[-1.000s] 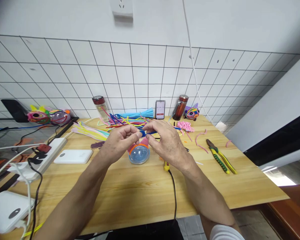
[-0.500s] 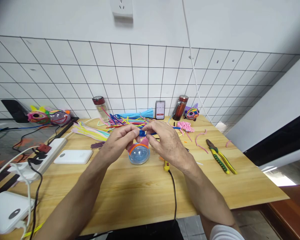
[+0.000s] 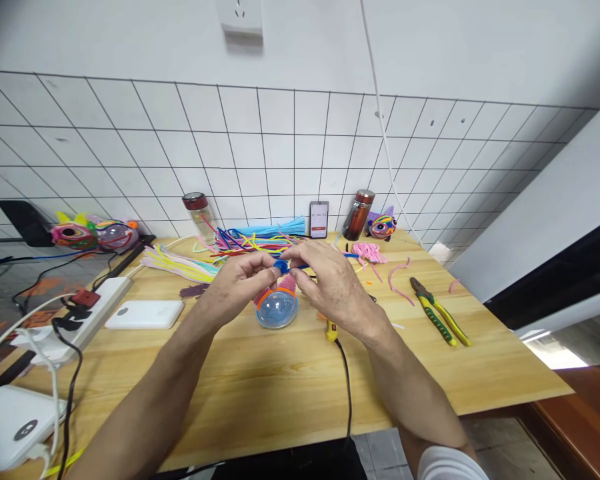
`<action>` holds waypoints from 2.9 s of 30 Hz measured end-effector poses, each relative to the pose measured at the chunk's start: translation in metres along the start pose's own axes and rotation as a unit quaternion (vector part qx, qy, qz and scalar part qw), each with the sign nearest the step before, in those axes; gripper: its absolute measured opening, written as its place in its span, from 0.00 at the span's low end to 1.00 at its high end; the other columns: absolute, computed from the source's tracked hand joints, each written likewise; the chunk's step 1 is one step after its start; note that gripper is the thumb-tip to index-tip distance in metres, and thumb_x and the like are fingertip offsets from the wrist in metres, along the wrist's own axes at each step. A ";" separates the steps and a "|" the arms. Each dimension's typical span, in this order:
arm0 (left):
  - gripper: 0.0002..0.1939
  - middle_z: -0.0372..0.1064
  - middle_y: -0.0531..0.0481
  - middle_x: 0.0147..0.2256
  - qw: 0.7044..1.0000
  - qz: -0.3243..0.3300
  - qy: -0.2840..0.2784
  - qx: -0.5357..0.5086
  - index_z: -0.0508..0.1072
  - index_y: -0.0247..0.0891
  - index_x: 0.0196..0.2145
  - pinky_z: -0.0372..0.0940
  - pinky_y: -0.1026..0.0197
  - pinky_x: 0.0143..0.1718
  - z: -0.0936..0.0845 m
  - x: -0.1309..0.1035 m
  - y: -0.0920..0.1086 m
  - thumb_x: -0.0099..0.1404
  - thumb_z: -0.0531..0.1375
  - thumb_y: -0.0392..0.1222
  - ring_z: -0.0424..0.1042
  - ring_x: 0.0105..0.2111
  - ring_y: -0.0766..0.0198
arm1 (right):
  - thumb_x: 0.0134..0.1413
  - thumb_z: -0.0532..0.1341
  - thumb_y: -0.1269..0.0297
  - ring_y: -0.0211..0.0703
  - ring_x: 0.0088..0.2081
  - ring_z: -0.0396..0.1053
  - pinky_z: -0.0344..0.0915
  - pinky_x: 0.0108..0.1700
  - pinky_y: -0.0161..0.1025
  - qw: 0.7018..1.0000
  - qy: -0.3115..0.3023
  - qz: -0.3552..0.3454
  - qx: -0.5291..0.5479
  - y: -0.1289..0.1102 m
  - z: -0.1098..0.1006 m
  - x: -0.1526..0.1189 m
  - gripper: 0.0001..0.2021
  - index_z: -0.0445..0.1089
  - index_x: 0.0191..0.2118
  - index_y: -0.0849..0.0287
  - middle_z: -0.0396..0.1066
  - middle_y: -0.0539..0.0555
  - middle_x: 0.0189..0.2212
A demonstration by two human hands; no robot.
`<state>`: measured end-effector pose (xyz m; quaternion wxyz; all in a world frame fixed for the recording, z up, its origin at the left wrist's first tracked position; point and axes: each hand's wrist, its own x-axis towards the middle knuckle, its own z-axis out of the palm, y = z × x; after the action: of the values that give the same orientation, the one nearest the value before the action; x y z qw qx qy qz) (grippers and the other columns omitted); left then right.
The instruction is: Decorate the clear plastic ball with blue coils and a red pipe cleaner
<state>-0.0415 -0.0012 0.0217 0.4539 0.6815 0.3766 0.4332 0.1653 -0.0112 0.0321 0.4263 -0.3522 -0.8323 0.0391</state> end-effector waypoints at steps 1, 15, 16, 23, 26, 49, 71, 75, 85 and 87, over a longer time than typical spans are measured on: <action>0.11 0.66 0.55 0.23 1.000 0.001 0.000 0.004 0.74 0.38 0.27 0.54 0.65 0.25 0.000 0.000 0.000 0.64 0.64 0.45 0.60 0.23 0.68 | 0.66 0.62 0.73 0.51 0.46 0.77 0.72 0.52 0.49 1.000 -0.002 -0.008 -0.003 0.000 0.000 0.000 0.10 0.76 0.48 0.52 0.81 0.55 0.42; 0.14 0.65 0.54 0.24 0.999 0.032 0.021 0.037 0.73 0.38 0.28 0.56 0.63 0.27 0.000 0.000 0.002 0.67 0.62 0.48 0.61 0.25 0.67 | 0.69 0.60 0.73 0.48 0.43 0.76 0.71 0.48 0.46 0.999 -0.021 -0.043 -0.020 0.000 -0.002 0.000 0.10 0.76 0.48 0.53 0.79 0.55 0.39; 0.14 0.64 0.55 0.23 0.999 0.027 0.018 0.038 0.73 0.38 0.28 0.55 0.63 0.27 0.000 0.000 0.002 0.66 0.62 0.48 0.60 0.25 0.67 | 0.69 0.60 0.73 0.48 0.43 0.76 0.71 0.48 0.46 0.999 -0.021 -0.046 -0.021 0.000 -0.002 0.000 0.10 0.76 0.48 0.54 0.79 0.55 0.39; 0.13 0.67 0.54 0.25 0.999 -0.007 -0.013 0.030 0.73 0.37 0.30 0.57 0.64 0.26 -0.001 0.000 0.001 0.66 0.62 0.49 0.62 0.25 0.67 | 0.69 0.60 0.74 0.47 0.43 0.76 0.71 0.48 0.45 0.997 -0.017 -0.062 -0.032 0.001 -0.002 0.000 0.10 0.76 0.48 0.55 0.79 0.55 0.39; 0.12 0.70 0.53 0.26 0.999 -0.023 -0.027 0.010 0.73 0.37 0.31 0.58 0.64 0.27 -0.002 0.001 0.001 0.65 0.62 0.49 0.64 0.26 0.68 | 0.69 0.60 0.74 0.47 0.43 0.76 0.71 0.48 0.45 0.997 -0.017 -0.063 -0.035 0.001 -0.002 0.000 0.10 0.76 0.48 0.55 0.79 0.55 0.39; 0.13 0.72 0.55 0.25 0.993 -0.017 0.110 -0.045 0.71 0.39 0.29 0.62 0.65 0.26 0.005 0.001 0.011 0.62 0.65 0.51 0.65 0.23 0.69 | 0.64 0.67 0.64 0.40 0.31 0.72 0.66 0.35 0.39 0.992 0.048 0.098 0.055 -0.021 -0.003 0.001 0.04 0.77 0.37 0.56 0.77 0.48 0.28; 0.16 0.71 0.53 0.24 0.999 -0.026 0.026 -0.009 0.72 0.38 0.28 0.60 0.64 0.24 0.012 -0.009 0.015 0.60 0.68 0.53 0.65 0.22 0.67 | 0.60 0.69 0.53 0.44 0.41 0.74 0.70 0.46 0.44 0.962 0.025 0.267 0.047 0.036 -0.048 -0.069 0.13 0.78 0.43 0.58 0.79 0.54 0.39; 0.15 0.71 0.54 0.24 0.999 -0.029 0.014 -0.042 0.72 0.39 0.28 0.57 0.64 0.23 0.015 -0.009 0.015 0.60 0.67 0.53 0.63 0.21 0.69 | 0.53 0.73 0.46 0.48 0.41 0.75 0.70 0.46 0.48 0.922 0.115 0.369 0.025 0.070 -0.075 -0.117 0.23 0.77 0.45 0.60 0.78 0.57 0.38; 0.15 0.64 0.56 0.22 0.993 -0.045 -0.060 -0.088 0.70 0.38 0.27 0.48 0.65 0.22 0.038 -0.015 0.011 0.58 0.66 0.53 0.53 0.20 0.72 | 0.55 0.75 0.46 0.43 0.40 0.75 0.73 0.46 0.42 0.912 0.075 0.245 0.320 -0.005 -0.009 -0.060 0.25 0.78 0.53 0.56 0.78 0.54 0.40; 0.16 0.65 0.56 0.22 0.993 -0.037 -0.072 -0.087 0.69 0.39 0.26 0.49 0.65 0.23 0.040 -0.017 0.012 0.58 0.65 0.53 0.54 0.20 0.71 | 0.55 0.75 0.46 0.42 0.37 0.74 0.74 0.43 0.42 0.912 0.095 0.241 0.318 -0.008 -0.003 -0.055 0.23 0.80 0.50 0.55 0.78 0.53 0.38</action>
<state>-0.0087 -0.0314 0.0205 0.5531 0.6549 0.3284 0.3968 0.1847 -0.0522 -0.0006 0.5704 -0.3901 -0.6209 0.3700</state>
